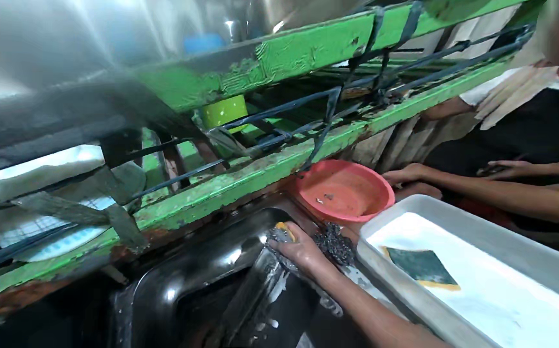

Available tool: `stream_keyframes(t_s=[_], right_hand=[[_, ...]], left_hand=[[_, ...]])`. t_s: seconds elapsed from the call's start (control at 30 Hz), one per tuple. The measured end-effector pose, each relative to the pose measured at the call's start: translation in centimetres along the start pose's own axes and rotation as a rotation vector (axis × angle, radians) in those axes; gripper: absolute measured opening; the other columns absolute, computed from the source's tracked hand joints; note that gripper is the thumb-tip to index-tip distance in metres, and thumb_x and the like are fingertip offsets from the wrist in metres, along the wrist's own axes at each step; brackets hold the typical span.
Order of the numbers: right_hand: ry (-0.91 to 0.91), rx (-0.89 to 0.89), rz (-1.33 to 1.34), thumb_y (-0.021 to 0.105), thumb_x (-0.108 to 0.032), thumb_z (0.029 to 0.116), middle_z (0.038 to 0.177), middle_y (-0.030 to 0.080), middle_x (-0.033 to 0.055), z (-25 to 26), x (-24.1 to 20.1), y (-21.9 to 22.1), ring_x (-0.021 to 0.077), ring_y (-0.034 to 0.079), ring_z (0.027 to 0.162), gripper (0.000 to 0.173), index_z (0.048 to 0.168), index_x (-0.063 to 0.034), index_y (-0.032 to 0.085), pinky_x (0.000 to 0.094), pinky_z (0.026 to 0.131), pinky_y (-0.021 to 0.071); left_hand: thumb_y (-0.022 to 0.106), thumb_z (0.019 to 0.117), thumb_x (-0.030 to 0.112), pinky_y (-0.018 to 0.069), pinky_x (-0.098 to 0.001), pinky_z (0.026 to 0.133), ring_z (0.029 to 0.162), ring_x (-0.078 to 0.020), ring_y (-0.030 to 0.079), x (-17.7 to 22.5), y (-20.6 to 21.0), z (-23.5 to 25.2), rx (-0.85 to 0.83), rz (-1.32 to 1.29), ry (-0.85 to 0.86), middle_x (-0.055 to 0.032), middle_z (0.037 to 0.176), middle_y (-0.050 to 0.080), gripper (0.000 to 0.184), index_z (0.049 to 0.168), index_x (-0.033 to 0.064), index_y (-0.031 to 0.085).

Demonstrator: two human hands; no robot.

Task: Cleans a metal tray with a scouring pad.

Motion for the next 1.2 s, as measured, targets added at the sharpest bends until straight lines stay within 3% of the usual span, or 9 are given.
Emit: stream_keyframes(t_s=[0.2,0.4,0.6,0.73,0.87,0.97,1.03,1.13,1.2], right_hand=[[-0.68,-0.12,-0.4,0.073,-0.029,0.092,0.119,0.073,0.0103,-7.5,-9.0,6.5,0.0236,0.069,0.114,0.037,0.124,-0.0095,0.072,0.047,0.102,0.0539],[-0.242,-0.064,-0.458,0.068,-0.043,0.0961,0.124,0.068,0.0209,0.2,0.6,1.7,0.0315,0.064,0.12,0.053,0.128,-0.0007,0.066,0.0498,0.108,0.0466],[-0.67,-0.193,-0.496,0.069,-0.043,0.0952,0.122,0.072,0.0138,-7.3,-9.5,10.8,0.0277,0.066,0.119,0.048,0.126,-0.0059,0.069,0.0492,0.107,0.049],[-0.465,-0.13,-0.47,0.07,-0.04,0.0948,0.126,0.07,0.0147,-3.8,-5.5,8.3,0.0283,0.065,0.122,0.046,0.128,-0.0083,0.07,0.0495,0.108,0.0488],[0.061,0.011,0.28,0.069,-0.016,0.0974,0.119,0.067,0.0163,2.1,5.3,2.8,0.0203,0.067,0.103,0.053,0.144,0.0001,0.048,0.0379,0.09,0.0565],[0.141,0.058,0.699,0.057,-0.018,0.1018,0.102,0.067,0.0124,1.9,8.8,3.2,0.0176,0.069,0.082,0.049,0.146,-0.0062,0.039,0.0353,0.069,0.0604],[0.086,0.105,0.689,0.056,-0.014,0.1008,0.103,0.067,0.0118,1.0,7.0,2.8,0.0156,0.069,0.082,0.047,0.144,-0.0032,0.041,0.033,0.07,0.0603],[-0.007,0.124,0.426,0.065,-0.008,0.0973,0.114,0.067,0.0122,-0.6,0.6,1.0,0.0155,0.068,0.094,0.048,0.142,-0.0028,0.049,0.0341,0.082,0.0585],[-0.082,0.075,0.195,0.074,-0.008,0.0922,0.117,0.068,0.0113,-2.1,-4.5,0.9,0.016,0.067,0.102,0.051,0.139,-0.0046,0.054,0.0367,0.091,0.0565]], left_hand=[[0.046,0.1076,0.014,0.0485,-0.0394,0.103,0.112,-0.0234,0.065,4.8,-2.4,-1.3,0.448,-0.382,0.207,-0.0225,0.116,0.069,0.034,0.12,-0.0105,0.067],[0.046,0.1083,0.018,0.0483,-0.0389,0.101,0.11,-0.0206,0.062,-1.6,-3.8,-1.7,0.604,-0.579,0.095,-0.0244,0.119,0.065,0.037,0.123,-0.0124,0.062],[0.045,0.1084,0.017,0.052,-0.0337,0.09,0.095,-0.0144,0.064,-0.1,-3.4,-0.8,0.606,-0.488,0.143,-0.0177,0.105,0.068,0.035,0.117,-0.0093,0.066],[0.043,0.1097,0.021,0.0491,-0.0404,0.1,0.11,-0.0223,0.063,-1.7,-3.7,-1.8,0.584,-0.515,0.082,-0.0248,0.119,0.066,0.041,0.126,-0.0109,0.062],[0.04,0.1105,0.021,0.0522,-0.0311,0.089,0.095,-0.0104,0.061,-4.5,-4.0,-1.7,0.622,-0.645,0.036,-0.0176,0.109,0.064,0.04,0.123,-0.0108,0.06],[0.037,0.1106,0.019,0.0488,-0.0296,0.097,0.105,-0.0103,0.059,-4.9,-3.7,-2.1,0.605,-0.681,0.044,-0.0224,0.118,0.061,0.042,0.129,-0.0155,0.054],[0.035,0.1106,0.018,0.0465,-0.03,0.102,0.112,-0.0107,0.057,-5.0,-3.7,-2.8,0.555,-0.739,0.06,-0.0231,0.126,0.059,0.044,0.135,-0.0161,0.049],[0.041,0.1039,0.014,0.057,-0.0243,0.079,0.084,0.0004,0.064,-4.7,-5.5,-3.1,0.437,-0.799,0.147,0.0023,0.093,0.065,0.029,0.118,-0.0046,0.057],[0.052,0.1006,0.013,0.0564,-0.0308,0.084,0.09,-0.0063,0.065,-2.9,-6.5,-3.2,0.225,-0.595,0.14,-0.0026,0.098,0.068,0.026,0.117,-0.0043,0.063]])
Point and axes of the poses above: each hand's wrist, its own z-axis towards the middle knuckle, its own y-axis out of the palm, x = y × z, the point moved 10 cm from there along z, towards the middle knuckle
